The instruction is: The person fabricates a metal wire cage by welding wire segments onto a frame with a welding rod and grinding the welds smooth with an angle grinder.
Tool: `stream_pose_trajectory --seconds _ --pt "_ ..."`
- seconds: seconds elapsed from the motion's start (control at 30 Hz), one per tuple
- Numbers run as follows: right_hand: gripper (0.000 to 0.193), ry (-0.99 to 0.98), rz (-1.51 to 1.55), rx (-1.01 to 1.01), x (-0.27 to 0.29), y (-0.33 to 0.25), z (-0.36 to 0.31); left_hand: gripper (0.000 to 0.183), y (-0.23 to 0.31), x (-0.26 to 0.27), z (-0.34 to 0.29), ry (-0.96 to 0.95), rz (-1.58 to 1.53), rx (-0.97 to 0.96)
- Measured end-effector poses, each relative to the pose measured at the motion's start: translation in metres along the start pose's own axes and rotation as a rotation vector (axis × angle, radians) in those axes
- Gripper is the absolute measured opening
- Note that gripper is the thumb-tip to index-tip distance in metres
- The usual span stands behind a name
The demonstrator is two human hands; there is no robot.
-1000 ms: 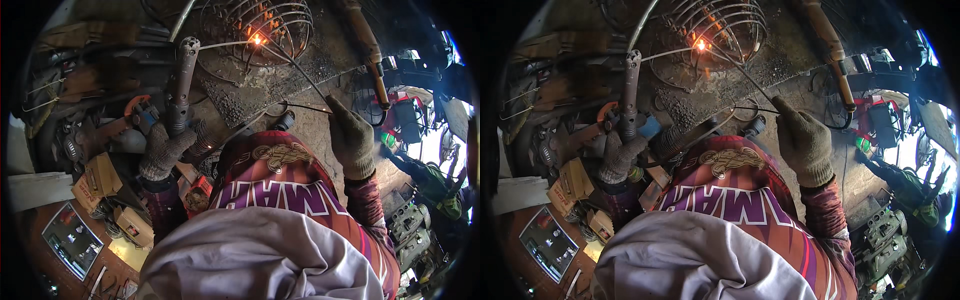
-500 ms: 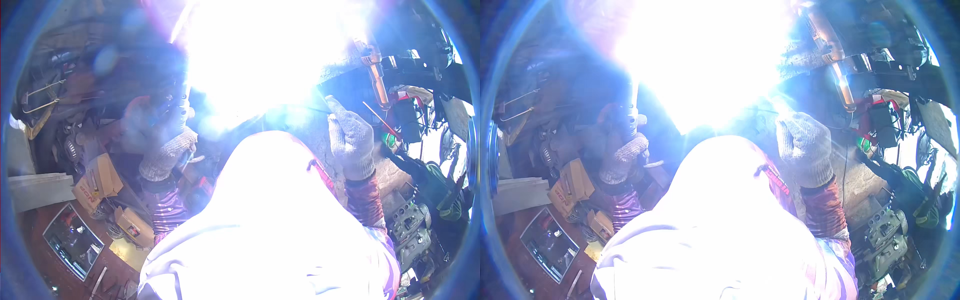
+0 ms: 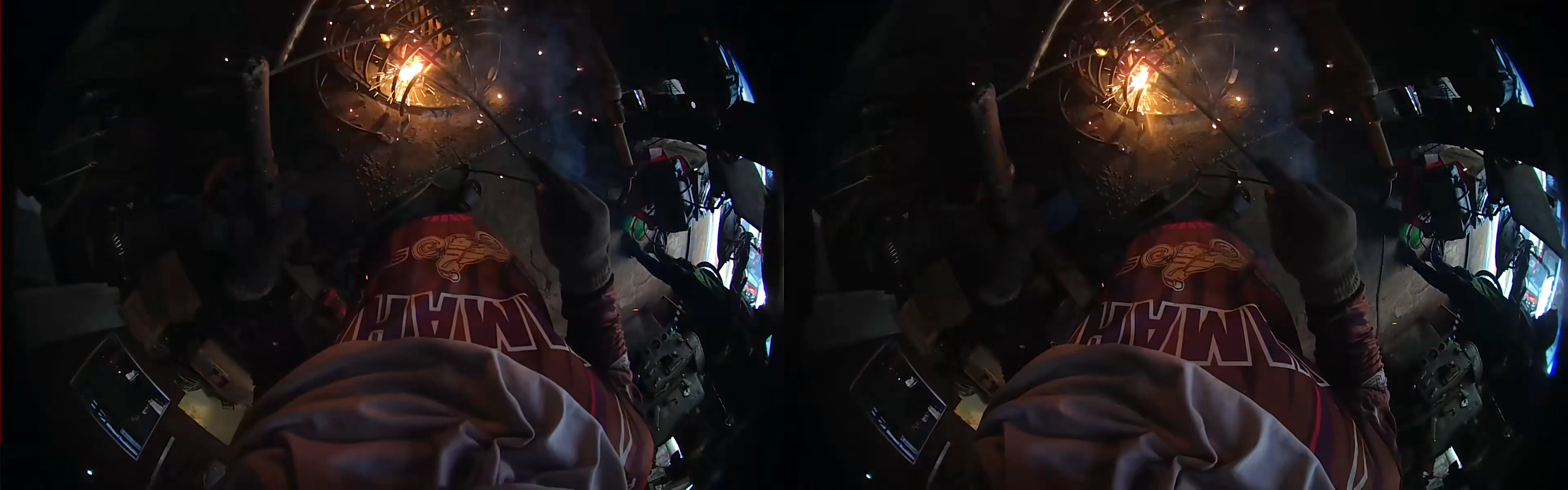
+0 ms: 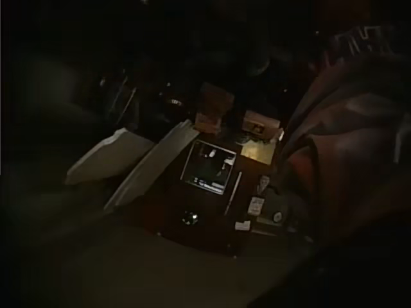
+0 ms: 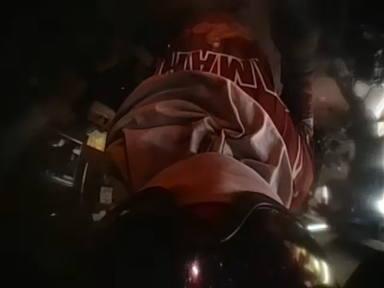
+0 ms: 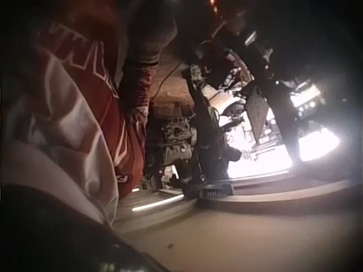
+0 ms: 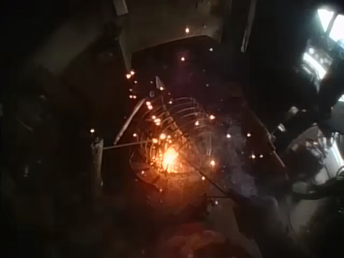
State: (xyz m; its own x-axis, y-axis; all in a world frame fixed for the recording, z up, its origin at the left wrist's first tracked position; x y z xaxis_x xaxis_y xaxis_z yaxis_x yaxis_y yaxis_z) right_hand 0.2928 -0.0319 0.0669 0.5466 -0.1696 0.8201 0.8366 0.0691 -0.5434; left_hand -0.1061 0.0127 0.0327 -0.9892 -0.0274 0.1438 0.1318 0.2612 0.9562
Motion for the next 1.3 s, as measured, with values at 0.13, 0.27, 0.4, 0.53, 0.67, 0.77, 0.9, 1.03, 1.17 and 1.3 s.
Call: stream_pose_trajectory --seconds 0.13,0.27,0.4,0.53,0.67,0.77,0.9,1.03,1.17,1.3 --pt "0.042 0.004 -0.040 -0.002 -0.003 0.007 -0.001 0.049 0.000 0.001 0.003 -0.061 0.048 0.057" --pt "0.041 0.015 -0.028 0.002 0.000 0.000 0.000 0.051 -0.002 0.003 0.001 -0.132 0.070 0.089" --pt "0.038 0.040 0.022 0.017 0.001 -0.005 0.001 0.058 -0.016 0.002 0.000 -0.103 -0.017 0.108" --pt "0.035 0.049 0.033 0.022 0.003 -0.010 0.003 0.051 -0.014 -0.001 -0.003 -0.071 -0.021 0.194" --pt "0.036 0.008 0.009 -0.022 -0.001 -0.005 0.002 0.044 -0.011 -0.001 -0.004 -0.072 0.011 0.135" --pt "0.034 0.016 0.063 -0.067 -0.001 -0.006 0.002 0.036 -0.006 -0.003 -0.005 -0.050 0.085 0.158" --pt "0.033 0.051 0.062 0.008 0.000 -0.010 0.002 0.047 -0.018 -0.001 -0.007 -0.075 0.043 0.173" --pt "0.033 0.051 0.041 0.024 0.001 -0.011 0.002 0.049 -0.022 0.004 -0.008 -0.077 0.062 0.197" --pt "0.034 -0.056 -0.011 -0.056 0.004 -0.016 0.004 0.051 -0.018 0.000 -0.010 -0.083 0.025 0.151" --pt "0.033 -0.091 -0.051 -0.109 0.020 -0.024 0.005 0.053 -0.021 0.004 -0.013 -0.079 0.038 0.181"
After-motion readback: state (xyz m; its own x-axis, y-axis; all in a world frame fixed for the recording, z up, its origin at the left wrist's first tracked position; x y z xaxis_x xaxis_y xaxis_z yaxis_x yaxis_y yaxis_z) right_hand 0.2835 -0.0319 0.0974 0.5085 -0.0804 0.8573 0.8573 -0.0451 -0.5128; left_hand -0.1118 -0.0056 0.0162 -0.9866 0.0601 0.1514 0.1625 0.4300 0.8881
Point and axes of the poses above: each hand's wrist, its own z-axis towards the middle knuckle, its own x-axis out of the back of the hand, y = z × x, the point moved 8 cm from there along z, towards the middle knuckle, and after that the axes turned 7 degrees about y, right-handed, at the moved point
